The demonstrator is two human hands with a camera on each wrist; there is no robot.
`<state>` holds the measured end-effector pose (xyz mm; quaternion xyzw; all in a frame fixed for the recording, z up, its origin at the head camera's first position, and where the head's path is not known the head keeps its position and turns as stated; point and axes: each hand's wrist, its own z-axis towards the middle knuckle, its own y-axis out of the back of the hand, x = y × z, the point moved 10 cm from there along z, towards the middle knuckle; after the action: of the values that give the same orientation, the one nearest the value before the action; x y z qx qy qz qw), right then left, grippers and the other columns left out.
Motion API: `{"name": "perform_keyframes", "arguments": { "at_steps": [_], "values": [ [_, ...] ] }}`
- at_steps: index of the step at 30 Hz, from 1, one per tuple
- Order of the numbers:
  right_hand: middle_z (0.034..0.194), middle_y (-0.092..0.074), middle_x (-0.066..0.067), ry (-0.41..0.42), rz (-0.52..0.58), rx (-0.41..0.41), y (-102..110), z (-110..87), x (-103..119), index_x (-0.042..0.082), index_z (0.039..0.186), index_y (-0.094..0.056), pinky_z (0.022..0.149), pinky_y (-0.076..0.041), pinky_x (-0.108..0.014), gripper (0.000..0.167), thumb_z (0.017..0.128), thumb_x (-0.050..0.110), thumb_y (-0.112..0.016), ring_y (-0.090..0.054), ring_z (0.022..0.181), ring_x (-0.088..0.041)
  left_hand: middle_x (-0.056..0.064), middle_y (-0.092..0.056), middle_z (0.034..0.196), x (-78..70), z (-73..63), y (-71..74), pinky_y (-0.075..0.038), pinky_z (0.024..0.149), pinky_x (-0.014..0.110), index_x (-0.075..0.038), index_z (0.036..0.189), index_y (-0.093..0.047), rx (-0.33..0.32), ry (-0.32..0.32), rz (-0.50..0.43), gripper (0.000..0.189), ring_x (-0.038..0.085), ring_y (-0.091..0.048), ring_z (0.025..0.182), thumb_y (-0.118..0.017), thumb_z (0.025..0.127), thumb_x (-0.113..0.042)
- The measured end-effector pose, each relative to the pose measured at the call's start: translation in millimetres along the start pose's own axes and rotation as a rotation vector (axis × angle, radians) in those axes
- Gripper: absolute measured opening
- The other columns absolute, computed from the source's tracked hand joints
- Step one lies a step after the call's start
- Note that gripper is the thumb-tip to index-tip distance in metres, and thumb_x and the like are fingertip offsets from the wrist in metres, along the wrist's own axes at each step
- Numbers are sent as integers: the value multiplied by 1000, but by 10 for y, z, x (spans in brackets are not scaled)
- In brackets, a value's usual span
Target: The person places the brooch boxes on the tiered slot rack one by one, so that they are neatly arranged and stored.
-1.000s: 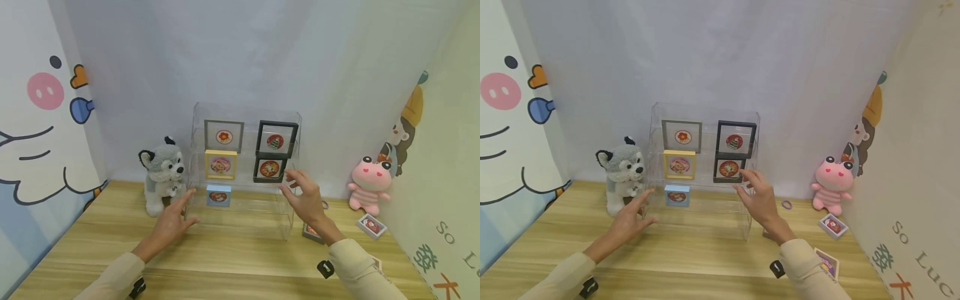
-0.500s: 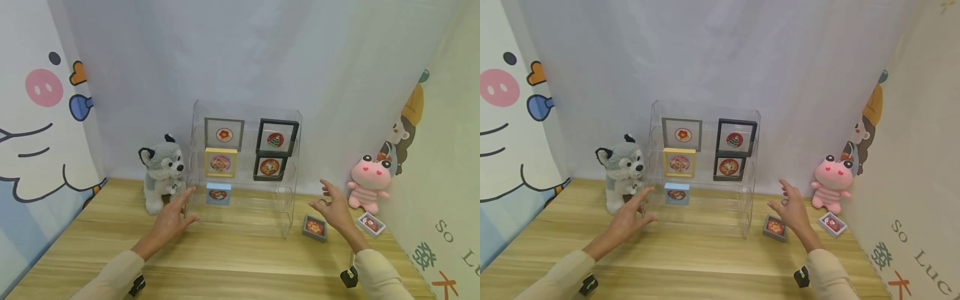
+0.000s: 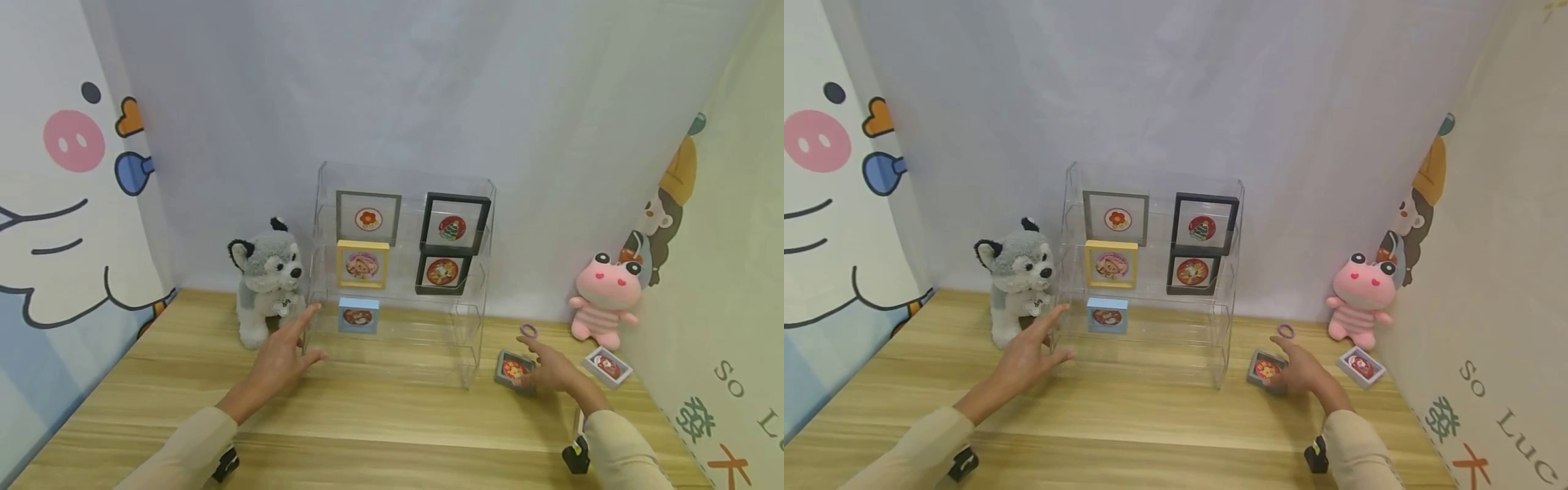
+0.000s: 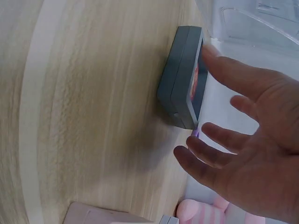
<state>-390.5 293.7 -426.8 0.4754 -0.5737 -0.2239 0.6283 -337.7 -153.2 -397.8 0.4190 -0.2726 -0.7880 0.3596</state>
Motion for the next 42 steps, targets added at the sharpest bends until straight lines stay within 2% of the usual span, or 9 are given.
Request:
{"name": "perform_keyframes", "arguments": {
  "at_steps": [8, 13, 17, 24, 28, 33, 37, 39, 42],
  "values": [
    [131, -45, -48, -37, 27, 69, -84, -6, -85, -13, 141, -41, 95, -47, -60, 79, 79, 10, -85, -54, 116, -59, 13, -66, 91, 19, 5, -18, -47, 61, 31, -11, 152, -40, 8, 5, 6, 91, 19, -60, 74, -87, 75, -22],
    [125, -51, -43, -15, 39, 56, -75, 12, -100, -15, 137, -43, 90, -50, -54, 75, 78, 6, -84, -59, 110, -51, 8, -63, 86, 16, 6, -11, -47, 61, 31, -10, 151, -41, 6, 6, 14, 91, 17, -59, 73, -88, 75, -24],
    [124, -52, -43, 1, 29, 50, -72, 19, -96, -16, 138, -42, 87, -52, -51, 79, 75, 6, -86, -61, 106, -47, 9, -64, 88, 10, 12, -11, -47, 61, 31, -11, 151, -41, 8, 10, 13, 91, 18, -60, 74, -88, 74, -23],
    [112, -61, -34, 6, -33, -20, -25, 32, -54, -14, 129, -50, 87, -51, -54, 79, 67, 10, -92, -60, 99, -39, 16, -68, 100, 18, 16, -12, -49, 62, 34, -11, 151, -41, 10, 16, 1, 90, 21, -61, 75, -87, 75, -20],
    [101, -62, -26, 3, -36, -70, 6, 18, -58, -8, 123, -50, 82, -49, -50, 75, 65, 11, -93, -57, 89, -33, 15, -67, 97, 25, 19, -12, -49, 61, 34, -12, 151, -41, 9, 21, 2, 90, 20, -61, 74, -88, 75, -20],
    [102, -61, -26, -12, -1, -110, 34, 15, -92, 1, 119, -48, 78, -47, -49, 69, 66, 9, -92, -54, 85, -32, 11, -66, 91, 22, 24, -8, -48, 60, 33, -12, 151, -41, 4, 21, 15, 89, 18, -60, 72, -88, 75, -21],
    [111, -60, -33, -9, 8, -133, 35, 3, -111, 2, 122, -49, 83, -48, -56, 69, 67, 8, -91, -57, 93, -38, 10, -65, 88, 28, 25, -13, -47, 59, 33, -12, 151, -41, 9, 24, 20, 89, 18, -60, 72, -87, 76, -21],
    [112, -61, -33, -13, 13, -140, 31, -5, -123, 2, 126, -49, 81, -49, -53, 70, 69, 7, -89, -58, 94, -38, 9, -64, 88, 32, 25, -14, -47, 59, 32, -12, 151, -41, 10, 26, 20, 89, 18, -60, 71, -87, 76, -21],
    [106, -62, -31, -26, 45, -137, 23, -20, -140, 1, 131, -49, 73, -50, -43, 71, 71, 4, -87, -60, 86, -32, 9, -64, 87, 24, 22, -12, -47, 58, 32, -12, 151, -41, 9, 25, 16, 89, 17, -59, 71, -88, 75, -21]
  ]
}}
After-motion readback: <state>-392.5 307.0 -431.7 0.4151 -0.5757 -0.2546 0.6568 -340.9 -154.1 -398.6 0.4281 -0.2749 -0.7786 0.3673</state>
